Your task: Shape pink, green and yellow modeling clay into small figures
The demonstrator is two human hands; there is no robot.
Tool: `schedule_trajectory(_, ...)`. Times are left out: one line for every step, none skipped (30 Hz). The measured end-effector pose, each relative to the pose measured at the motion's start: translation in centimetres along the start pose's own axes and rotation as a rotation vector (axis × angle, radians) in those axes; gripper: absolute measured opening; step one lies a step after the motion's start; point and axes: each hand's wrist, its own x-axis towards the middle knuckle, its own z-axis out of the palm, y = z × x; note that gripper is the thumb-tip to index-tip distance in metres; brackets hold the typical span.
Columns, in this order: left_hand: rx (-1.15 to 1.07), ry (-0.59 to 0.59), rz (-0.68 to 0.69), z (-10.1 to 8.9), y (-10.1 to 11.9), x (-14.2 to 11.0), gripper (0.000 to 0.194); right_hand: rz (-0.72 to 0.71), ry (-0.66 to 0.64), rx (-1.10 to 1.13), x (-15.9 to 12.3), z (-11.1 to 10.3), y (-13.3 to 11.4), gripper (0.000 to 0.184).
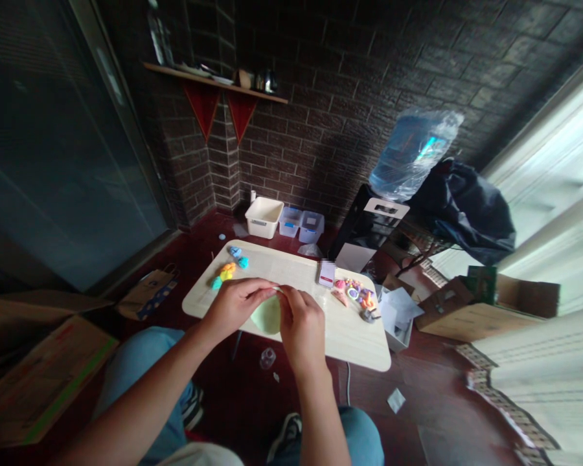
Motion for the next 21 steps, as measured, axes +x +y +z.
schedule_trajectory(0.009,0.003,-0.006,0.1,0.0,0.0,0.012,0.025,-0.007,0.017,0.0,0.1,0.0,0.022)
schedule_trajectory(0.02,0.008,-0.019,0.1,0.0,0.1,0.013,0.063,-0.02,0.052,0.1,0.2,0.1,0.021)
schedule_trajectory(0.031,0.02,-0.04,0.2,0.0,0.1,0.013,0.112,-0.038,0.099,0.1,0.3,0.2,0.021)
schedule_trajectory(0.04,0.041,-0.065,0.2,0.0,0.1,0.014,0.166,-0.054,0.151,0.1,0.5,0.2,0.025)
schedule_trajectory(0.046,0.067,-0.092,0.2,0.0,0.1,0.015,0.22,-0.069,0.199,0.1,0.6,0.3,0.031)
schedule_trajectory(0.045,0.093,-0.118,0.2,0.0,0.1,0.016,0.267,-0.076,0.236,0.0,0.7,0.4,0.036)
schedule_trajectory(0.035,0.107,-0.14,0.1,0.1,0.1,0.017,0.305,-0.077,0.258,0.0,0.9,0.5,0.037)
schedule_trajectory(0.014,0.108,-0.158,0.0,0.1,0.1,0.016,0.333,-0.074,0.268,0.0,1.0,0.6,0.035)
schedule_trajectory(-0.013,0.097,-0.173,-0.1,0.1,0.1,0.015,0.353,-0.069,0.274,0.0,1.1,0.8,0.031)
schedule_trajectory(-0.034,0.072,-0.186,-0.2,0.0,0.1,0.016,0.366,-0.067,0.28,0.0,1.2,0.9,0.03)
schedule_trajectory(-0.044,0.036,-0.201,-0.3,0.0,0.1,0.019,0.373,-0.07,0.287,0.1,1.3,1.0,0.029)
schedule_trajectory(-0.044,-0.002,-0.217,-0.4,-0.1,0.2,0.021,0.375,-0.075,0.292,0.1,1.4,1.1,0.029)
schedule_trajectory(-0.038,-0.035,-0.234,-0.4,-0.2,0.2,0.023,0.374,-0.083,0.294,0.1,1.4,1.2,0.029)
schedule_trajectory(-0.031,-0.058,-0.25,-0.4,-0.3,0.2,0.022,0.372,-0.09,0.292,0.2,1.5,1.2,0.029)
schedule_trajectory(-0.032,-0.07,-0.263,-0.4,-0.5,0.3,0.02,0.368,-0.094,0.286,0.2,1.6,1.2,0.029)
schedule_trajectory(-0.044,-0.068,-0.273,-0.3,-0.6,0.3,0.019,0.364,-0.094,0.28,0.3,1.7,1.1,0.029)
schedule_trajectory(-0.064,-0.057,-0.282,-0.2,-0.7,0.2,0.019,0.36,-0.089,0.278,0.3,1.8,1.1,0.029)
schedule_trajectory(-0.085,-0.042,-0.289,-0.2,-0.9,0.2,0.019,0.355,-0.082,0.281,0.4,1.9,1.0,0.028)
schedule_trajectory(-0.103,-0.029,-0.297,-0.1,-1.0,0.1,0.019,0.352,-0.075,0.288,0.4,2.1,0.9,0.027)
schedule_trajectory(-0.116,-0.018,-0.306,0.0,-1.2,0.1,0.019,0.351,-0.069,0.299,0.4,2.2,0.9,0.027)
schedule_trajectory(-0.124,-0.01,-0.315,0.0,-1.3,0.1,0.018,0.354,-0.067,0.316,0.4,2.4,0.9,0.026)
